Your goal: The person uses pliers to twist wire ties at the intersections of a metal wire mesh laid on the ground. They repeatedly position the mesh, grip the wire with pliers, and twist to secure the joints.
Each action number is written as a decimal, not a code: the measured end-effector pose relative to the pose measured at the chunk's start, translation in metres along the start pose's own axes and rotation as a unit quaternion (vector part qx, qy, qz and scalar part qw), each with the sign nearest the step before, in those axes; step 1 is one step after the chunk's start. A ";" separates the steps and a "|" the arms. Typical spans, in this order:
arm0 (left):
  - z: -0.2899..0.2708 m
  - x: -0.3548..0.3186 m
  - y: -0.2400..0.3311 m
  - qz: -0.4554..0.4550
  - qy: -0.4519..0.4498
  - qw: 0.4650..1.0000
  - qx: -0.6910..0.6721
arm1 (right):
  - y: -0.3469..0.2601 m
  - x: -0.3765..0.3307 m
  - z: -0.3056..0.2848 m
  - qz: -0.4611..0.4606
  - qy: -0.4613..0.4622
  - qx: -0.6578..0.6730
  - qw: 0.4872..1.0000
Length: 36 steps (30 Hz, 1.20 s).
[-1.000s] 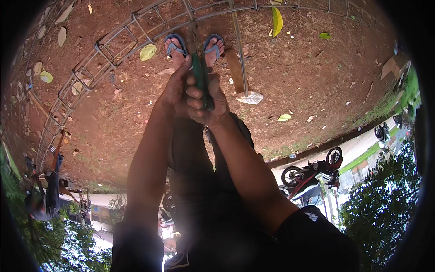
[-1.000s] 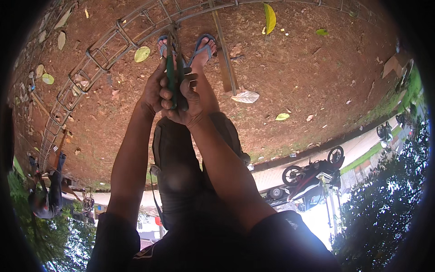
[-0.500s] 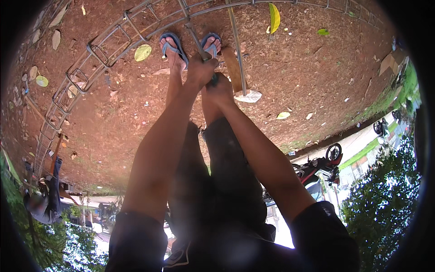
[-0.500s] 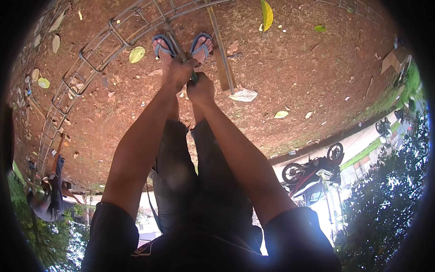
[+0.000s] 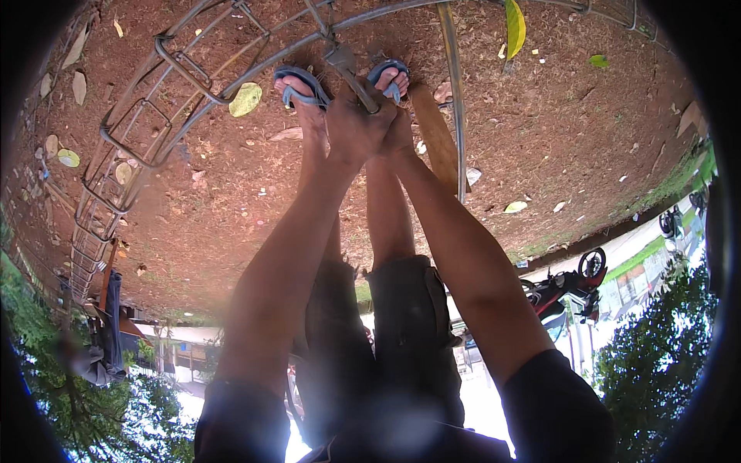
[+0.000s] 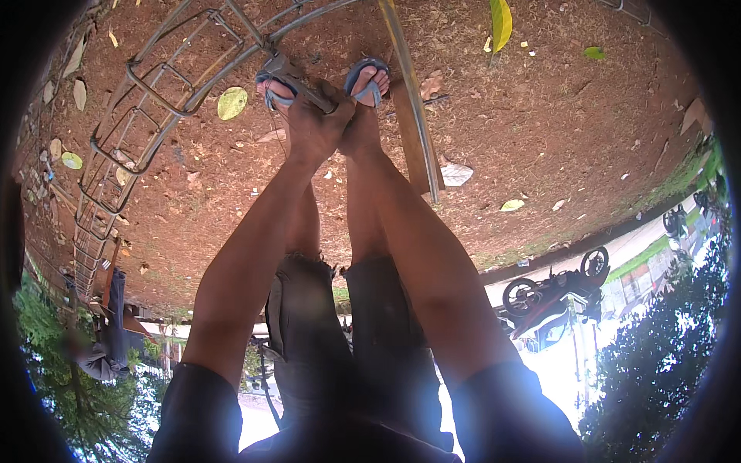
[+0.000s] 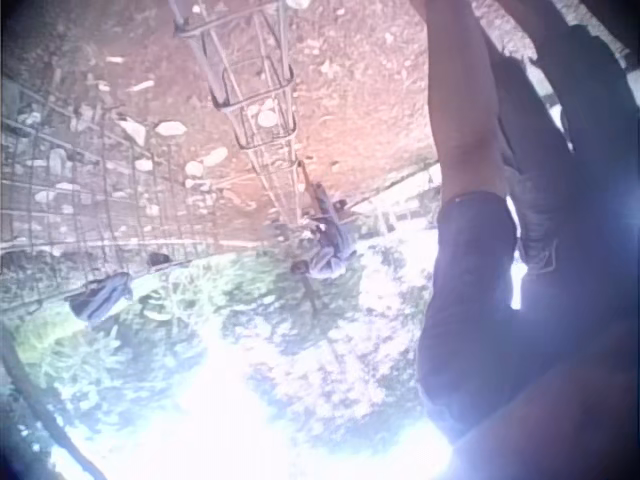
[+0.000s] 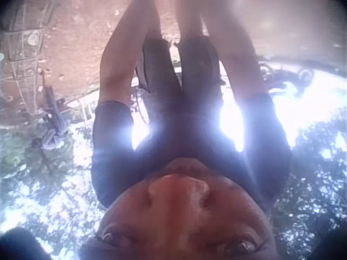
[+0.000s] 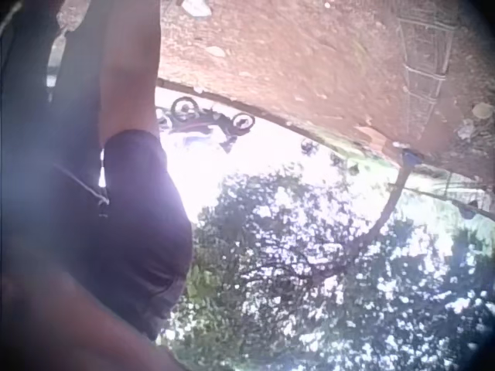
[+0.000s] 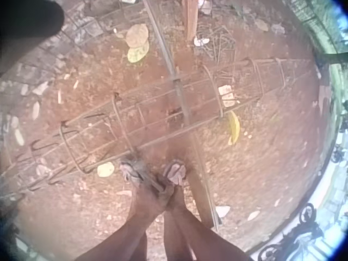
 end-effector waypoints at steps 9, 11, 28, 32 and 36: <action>-0.013 0.000 -0.005 0.011 -0.064 0.997 -0.039 | -0.011 -0.008 0.015 -0.002 0.022 -0.120 0.993; -0.023 -0.007 0.000 -0.009 -0.154 0.983 -0.095 | -0.047 -0.028 0.016 0.052 -0.041 -0.179 0.982; 0.006 -0.063 0.092 -0.245 0.005 0.968 -0.048 | -0.160 -0.120 0.007 0.194 -0.090 -0.306 0.928; 0.002 -0.073 0.097 -0.212 -0.008 0.962 -0.174 | -0.168 -0.115 0.003 0.228 -0.129 -0.229 0.938; -0.026 -0.073 0.108 -0.308 -0.112 0.861 -0.388 | -0.163 -0.128 0.012 0.385 -0.308 0.281 0.823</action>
Point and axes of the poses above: each hand's wrist, its own x-axis towards the middle knuckle, its own z-axis out of the palm, y = z × x, the point moved 3 cm from there along x, towards the middle knuckle, and after that the axes turned 4 degrees about -y, right-handed, at the moved point
